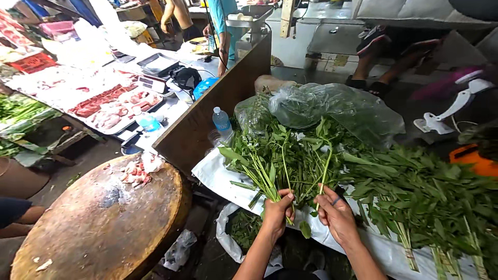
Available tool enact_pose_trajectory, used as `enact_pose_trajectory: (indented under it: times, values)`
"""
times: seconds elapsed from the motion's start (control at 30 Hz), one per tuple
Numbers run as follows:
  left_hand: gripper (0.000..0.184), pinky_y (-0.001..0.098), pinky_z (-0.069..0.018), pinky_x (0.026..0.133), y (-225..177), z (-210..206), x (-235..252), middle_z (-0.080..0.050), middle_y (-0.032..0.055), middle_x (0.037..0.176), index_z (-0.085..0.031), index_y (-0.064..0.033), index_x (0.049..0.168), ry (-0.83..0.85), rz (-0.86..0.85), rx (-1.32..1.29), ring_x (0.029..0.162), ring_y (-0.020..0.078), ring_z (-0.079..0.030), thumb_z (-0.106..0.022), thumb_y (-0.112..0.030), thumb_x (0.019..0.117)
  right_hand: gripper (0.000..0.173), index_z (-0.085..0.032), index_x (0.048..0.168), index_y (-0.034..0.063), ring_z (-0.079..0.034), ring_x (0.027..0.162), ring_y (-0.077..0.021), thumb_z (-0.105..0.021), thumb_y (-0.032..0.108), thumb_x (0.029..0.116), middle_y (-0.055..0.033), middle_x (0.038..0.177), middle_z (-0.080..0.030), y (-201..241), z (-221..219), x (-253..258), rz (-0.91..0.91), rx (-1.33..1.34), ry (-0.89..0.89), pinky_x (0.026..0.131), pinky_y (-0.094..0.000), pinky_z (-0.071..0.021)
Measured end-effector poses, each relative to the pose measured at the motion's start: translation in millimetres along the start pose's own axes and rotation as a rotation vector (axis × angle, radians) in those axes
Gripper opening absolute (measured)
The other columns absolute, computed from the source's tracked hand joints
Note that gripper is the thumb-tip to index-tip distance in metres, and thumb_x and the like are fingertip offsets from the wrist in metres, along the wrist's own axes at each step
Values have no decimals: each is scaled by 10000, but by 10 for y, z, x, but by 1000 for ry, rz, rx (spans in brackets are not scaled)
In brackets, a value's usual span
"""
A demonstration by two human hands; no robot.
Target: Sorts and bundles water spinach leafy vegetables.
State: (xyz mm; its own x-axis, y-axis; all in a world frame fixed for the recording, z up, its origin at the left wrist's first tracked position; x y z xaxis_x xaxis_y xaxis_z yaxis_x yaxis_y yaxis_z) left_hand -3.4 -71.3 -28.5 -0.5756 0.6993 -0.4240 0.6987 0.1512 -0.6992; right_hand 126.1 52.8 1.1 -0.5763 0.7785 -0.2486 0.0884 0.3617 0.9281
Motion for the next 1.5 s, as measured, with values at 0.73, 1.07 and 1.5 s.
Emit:
enact_pose_trajectory:
  times: [0.73,1.07,1.5]
  values:
    - [161,248,-484,442,106,7,-17,-604,52,661,-664,4,1103,35,18,39,446,92,-501,-647,-13,944,450,-655,1333,-2,-611,629,-93,-740,60,896,-67,937,-717,-120,-81,-121,89,-304,83,533,-214,-512]
    - [138,241,-476,471,193,36,18,-634,39,669,-673,-2,1040,20,4,146,478,84,-527,-697,-20,906,424,-581,1400,-32,-730,769,-163,-580,27,980,-125,1004,-747,-353,-295,-231,16,-393,182,631,-299,-619]
    - [171,236,-468,462,291,108,66,-649,72,713,-663,26,1075,14,-10,178,491,88,-528,-699,-10,912,429,-617,1354,-2,-716,696,-184,-685,74,937,-107,982,-745,-523,-174,-269,-56,-369,225,584,-324,-619]
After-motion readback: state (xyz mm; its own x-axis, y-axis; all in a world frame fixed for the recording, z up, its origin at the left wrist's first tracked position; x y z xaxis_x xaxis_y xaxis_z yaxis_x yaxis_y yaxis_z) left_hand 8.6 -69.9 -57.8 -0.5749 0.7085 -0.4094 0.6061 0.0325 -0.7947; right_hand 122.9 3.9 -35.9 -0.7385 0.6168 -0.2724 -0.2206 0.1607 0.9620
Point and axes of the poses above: each hand's wrist, its own x-axis towards the middle knuckle, its own z-axis out of the back of the hand, y = z × x, the point moved 8 cm from there along x, towards the middle knuckle
